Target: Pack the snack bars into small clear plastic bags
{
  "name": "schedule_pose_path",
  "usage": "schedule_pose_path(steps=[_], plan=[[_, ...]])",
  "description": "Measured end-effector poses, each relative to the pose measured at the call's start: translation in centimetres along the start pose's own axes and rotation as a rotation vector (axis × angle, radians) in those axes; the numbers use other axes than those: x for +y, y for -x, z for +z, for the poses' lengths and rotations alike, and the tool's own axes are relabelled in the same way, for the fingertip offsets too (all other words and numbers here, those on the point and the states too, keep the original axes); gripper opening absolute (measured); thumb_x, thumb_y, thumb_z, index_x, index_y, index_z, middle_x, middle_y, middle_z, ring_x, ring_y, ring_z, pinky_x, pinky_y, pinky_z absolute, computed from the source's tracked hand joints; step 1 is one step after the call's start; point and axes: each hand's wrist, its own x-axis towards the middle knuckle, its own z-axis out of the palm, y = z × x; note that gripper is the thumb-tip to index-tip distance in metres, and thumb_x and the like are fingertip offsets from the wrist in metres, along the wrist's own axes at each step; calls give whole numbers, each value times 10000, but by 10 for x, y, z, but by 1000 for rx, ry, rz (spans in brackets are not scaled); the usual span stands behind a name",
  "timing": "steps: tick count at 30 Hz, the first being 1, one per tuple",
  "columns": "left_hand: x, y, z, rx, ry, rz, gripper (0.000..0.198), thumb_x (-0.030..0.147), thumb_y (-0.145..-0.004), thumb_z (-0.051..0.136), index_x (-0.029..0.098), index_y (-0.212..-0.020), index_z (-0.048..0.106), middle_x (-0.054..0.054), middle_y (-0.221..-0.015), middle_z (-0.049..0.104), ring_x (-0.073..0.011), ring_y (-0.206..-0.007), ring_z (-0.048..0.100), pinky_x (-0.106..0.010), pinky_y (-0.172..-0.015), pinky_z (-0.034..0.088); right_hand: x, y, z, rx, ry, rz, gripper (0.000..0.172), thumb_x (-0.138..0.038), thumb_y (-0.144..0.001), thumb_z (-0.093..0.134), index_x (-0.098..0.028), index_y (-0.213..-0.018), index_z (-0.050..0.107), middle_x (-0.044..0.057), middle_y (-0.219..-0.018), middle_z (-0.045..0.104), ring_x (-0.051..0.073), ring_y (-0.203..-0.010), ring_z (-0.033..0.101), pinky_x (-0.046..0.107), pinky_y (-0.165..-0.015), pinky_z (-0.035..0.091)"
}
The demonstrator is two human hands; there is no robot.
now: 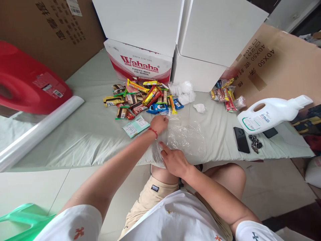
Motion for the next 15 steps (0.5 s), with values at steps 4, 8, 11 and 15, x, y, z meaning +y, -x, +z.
schedule_pose_path(steps=[4, 8, 11, 15], plan=[[-6, -24, -19, -90, -45, -32, 255, 281, -901, 518, 170, -895, 747, -99, -850, 737, -249, -867, 672, -304, -769, 486, 1, -1, 1, -17, 42, -89, 347, -202, -997, 378, -146, -1250, 609, 137, -1693, 280, 215, -863, 740, 368, -679, 584], [1, -27, -18, -118, -118, -39, 232, 243, -866, 551, 174, -942, 759, -127, -954, 741, -294, -976, 669, -355, -849, 499, 1, -6, -2, -16, 18, -227, 328, -224, -982, 424, -153, -1233, 621, 103, -1710, 248, 215, -889, 733, 386, -691, 592], [9, -12, -2, -41, -163, -22, 323, 274, -902, 516, 140, -1106, 727, -208, -1209, 681, -376, -1187, 585, -450, -961, 471, -7, -8, -1, -10, -31, -288, 328, -274, -969, 486, -163, -1248, 616, 101, -1695, 296, 215, -888, 737, 382, -693, 590], [7, 14, 28, 242, -227, 32, 410, 313, -969, 422, 119, -1242, 659, -233, -1324, 597, -400, -1267, 505, -528, -1016, 426, -17, 3, 2, 56, -239, -370, 255, -377, -989, 519, -207, -1086, 683, 61, -1556, 538, 194, -851, 751, 340, -671, 584]])
